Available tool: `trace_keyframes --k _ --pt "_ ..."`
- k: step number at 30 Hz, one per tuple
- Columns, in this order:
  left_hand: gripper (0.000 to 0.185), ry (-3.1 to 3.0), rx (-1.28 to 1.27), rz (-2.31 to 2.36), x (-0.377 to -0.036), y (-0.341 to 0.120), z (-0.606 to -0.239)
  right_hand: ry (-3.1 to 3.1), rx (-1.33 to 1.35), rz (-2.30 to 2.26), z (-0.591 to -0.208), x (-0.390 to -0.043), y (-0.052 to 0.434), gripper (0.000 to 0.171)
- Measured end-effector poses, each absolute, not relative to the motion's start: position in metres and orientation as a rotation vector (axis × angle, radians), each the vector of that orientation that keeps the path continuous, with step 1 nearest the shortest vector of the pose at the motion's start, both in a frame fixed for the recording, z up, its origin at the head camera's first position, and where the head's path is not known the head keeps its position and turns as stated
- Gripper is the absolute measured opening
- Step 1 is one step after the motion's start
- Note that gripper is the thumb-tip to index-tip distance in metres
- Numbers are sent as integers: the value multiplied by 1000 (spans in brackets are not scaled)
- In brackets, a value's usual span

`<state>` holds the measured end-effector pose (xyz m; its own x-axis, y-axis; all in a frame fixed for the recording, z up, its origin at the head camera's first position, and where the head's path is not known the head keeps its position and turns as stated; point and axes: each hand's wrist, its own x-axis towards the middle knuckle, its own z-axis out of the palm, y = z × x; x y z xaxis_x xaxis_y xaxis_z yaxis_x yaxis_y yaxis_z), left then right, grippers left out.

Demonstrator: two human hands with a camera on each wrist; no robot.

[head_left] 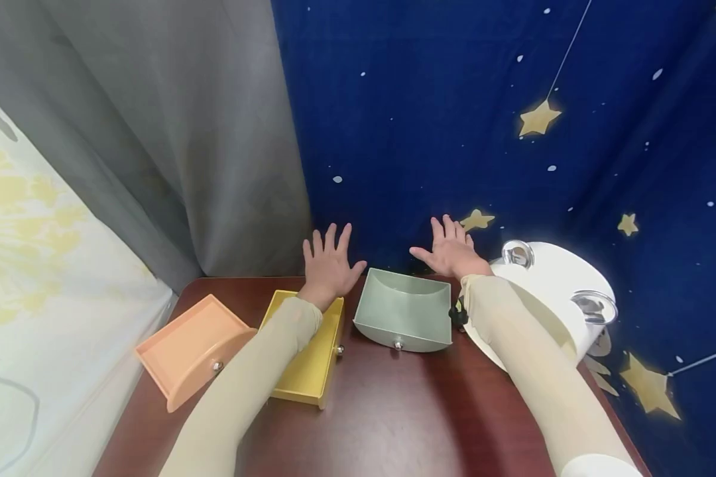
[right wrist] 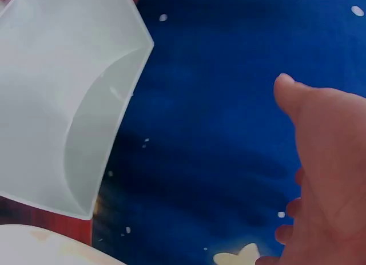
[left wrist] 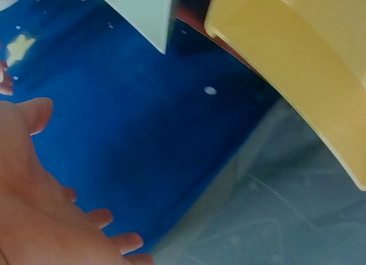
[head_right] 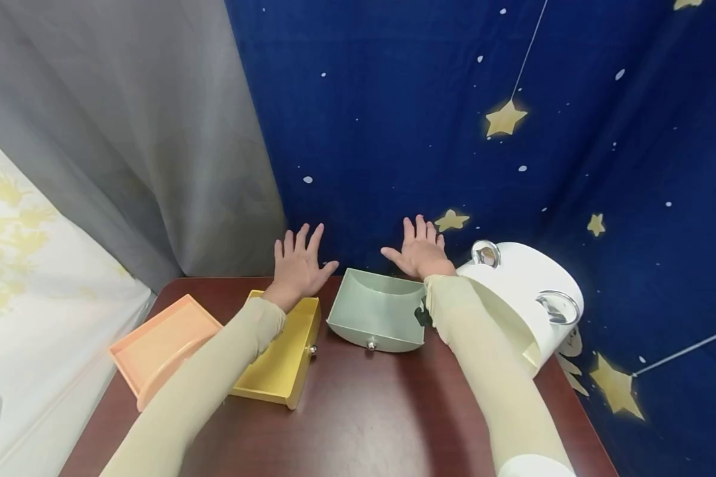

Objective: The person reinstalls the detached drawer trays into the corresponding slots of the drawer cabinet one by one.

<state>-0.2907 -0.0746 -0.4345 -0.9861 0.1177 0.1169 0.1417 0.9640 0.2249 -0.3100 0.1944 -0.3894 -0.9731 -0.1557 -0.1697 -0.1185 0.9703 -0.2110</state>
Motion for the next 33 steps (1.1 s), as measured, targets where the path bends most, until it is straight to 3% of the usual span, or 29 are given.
trace_keyframes --k 14,28,33 --pt "101 -2982 -131 -530 -255 -41 -422 2979 -221 -352 -332 -303 210 96" --pt "68 -2857 -233 -503 -227 -31 -445 2937 -171 -301 -293 -292 240 102" --pt "65 -2863 -272 -571 -218 -30 -453 2930 -173 -313 -279 -288 256 103"
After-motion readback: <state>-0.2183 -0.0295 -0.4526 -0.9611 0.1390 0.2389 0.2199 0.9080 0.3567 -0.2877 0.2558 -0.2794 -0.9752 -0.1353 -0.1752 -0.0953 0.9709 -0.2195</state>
